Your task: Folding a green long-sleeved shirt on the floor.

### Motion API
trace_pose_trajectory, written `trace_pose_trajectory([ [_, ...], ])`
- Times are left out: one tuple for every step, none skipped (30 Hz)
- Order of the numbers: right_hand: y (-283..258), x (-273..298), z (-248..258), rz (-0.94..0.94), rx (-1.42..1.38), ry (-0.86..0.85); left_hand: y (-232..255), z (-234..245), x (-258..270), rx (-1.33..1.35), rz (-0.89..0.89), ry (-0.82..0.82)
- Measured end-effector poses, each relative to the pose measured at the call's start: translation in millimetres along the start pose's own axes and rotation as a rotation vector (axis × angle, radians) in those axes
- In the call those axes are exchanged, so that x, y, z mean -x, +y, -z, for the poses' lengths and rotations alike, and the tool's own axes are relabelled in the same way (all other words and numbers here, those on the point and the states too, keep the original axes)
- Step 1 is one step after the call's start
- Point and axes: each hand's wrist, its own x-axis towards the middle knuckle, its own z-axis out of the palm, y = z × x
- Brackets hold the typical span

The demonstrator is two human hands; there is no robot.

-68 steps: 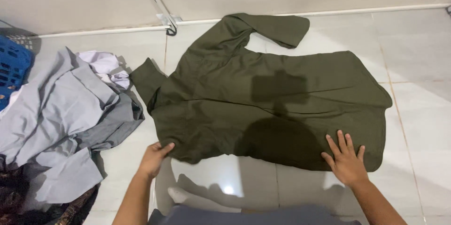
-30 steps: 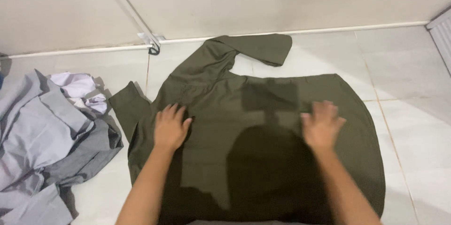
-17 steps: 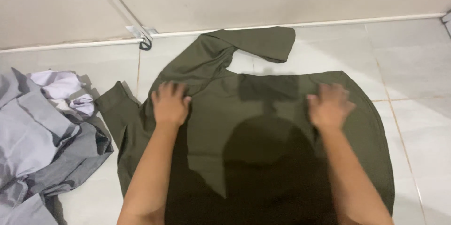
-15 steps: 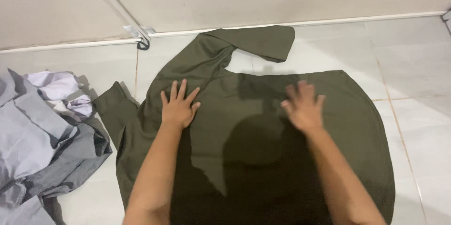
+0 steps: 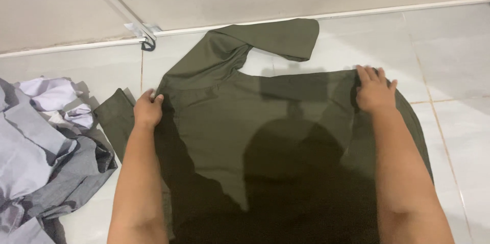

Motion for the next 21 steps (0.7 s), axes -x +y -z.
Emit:
trace_pose_trajectory([
  [-5.9,-3.3,-2.6,0.015,0.021,-0.014,3.2,5.8,-2.0,-0.049,0.12,-0.039],
  [-11.5,-7.4,-4.1,0.032,0.046,-0.028,6.1,10.8,-3.2,-0.095,0.242,-0.078],
  [-13.1,-7.2,-5.1,0.035,0.046,-0.03,5.5,22.2,-2.5,-0.096,0.246,-0.078],
  [-14.5,-5.6,-7.2,0.002,0.117,-0.011,4.1,33.1,-0.7,-0.085,0.255,-0.037],
  [-15.7,-3.6,-9.1,-0.032,0.189,0.008,2.7,44.3,1.4,-0.076,0.265,0.003],
  [-19.3,-3.6,-16.8,-0.029,0.188,0.005,-3.9,40.5,3.6,-0.078,0.268,0.004],
  [-22.8,-2.9,-23.9,0.001,0.167,0.176,-10.3,37.2,6.3,-0.205,0.134,0.172],
  [-26.6,-2.8,-30.3,0.028,0.145,0.35,-16.0,34.3,7.9,-0.33,-0.007,0.339],
  [-67.7,18.9,-8.1,0.029,0.143,0.351,8.1,31.6,25.2,-0.331,-0.006,0.341],
  [-104.7,41.9,19.9,0.104,-0.021,0.356,33.9,26.9,41.9,-0.446,-0.133,0.269],
  [-138.8,67.4,52.1,0.178,-0.186,0.359,60.1,22.1,58.7,-0.56,-0.26,0.196],
  [-153.6,74.7,19.3,0.173,-0.182,0.362,73.1,5.9,70.5,-0.555,-0.265,0.195],
  [-168.0,81.4,-14.2,0.38,-0.24,0.323,86.0,-10.8,82.6,-0.467,-0.374,0.06],
  [-181.1,90.2,-48.8,0.585,-0.296,0.276,97.8,-28.1,97.1,-0.378,-0.479,-0.08],
  [-181.9,89.5,-52.2,0.579,-0.291,0.273,96.5,-35.7,96.8,-0.373,-0.482,-0.087],
  [-183.6,88.8,-56.5,0.61,-0.188,0.253,94.1,-43.0,97.0,-0.401,-0.415,-0.117],
  [-185.4,87.9,-61.2,0.641,-0.084,0.231,91.5,-50.4,97.1,-0.428,-0.347,-0.146],
  [-168.1,79.2,-50.8,0.639,-0.084,0.226,94.3,-44.7,95.1,-0.429,-0.346,-0.152],
  [-151.1,70.0,-40.0,0.472,-0.035,0.131,97.3,-38.7,92.6,-0.467,-0.217,-0.204],
  [-136.7,58.2,-28.7,0.31,0.012,0.039,100.3,-30.8,87.9,-0.506,-0.084,-0.251],
  [-113.1,49.2,-25.2,0.312,0.01,0.036,95.5,-31.5,85.1,-0.508,-0.081,-0.252],
])
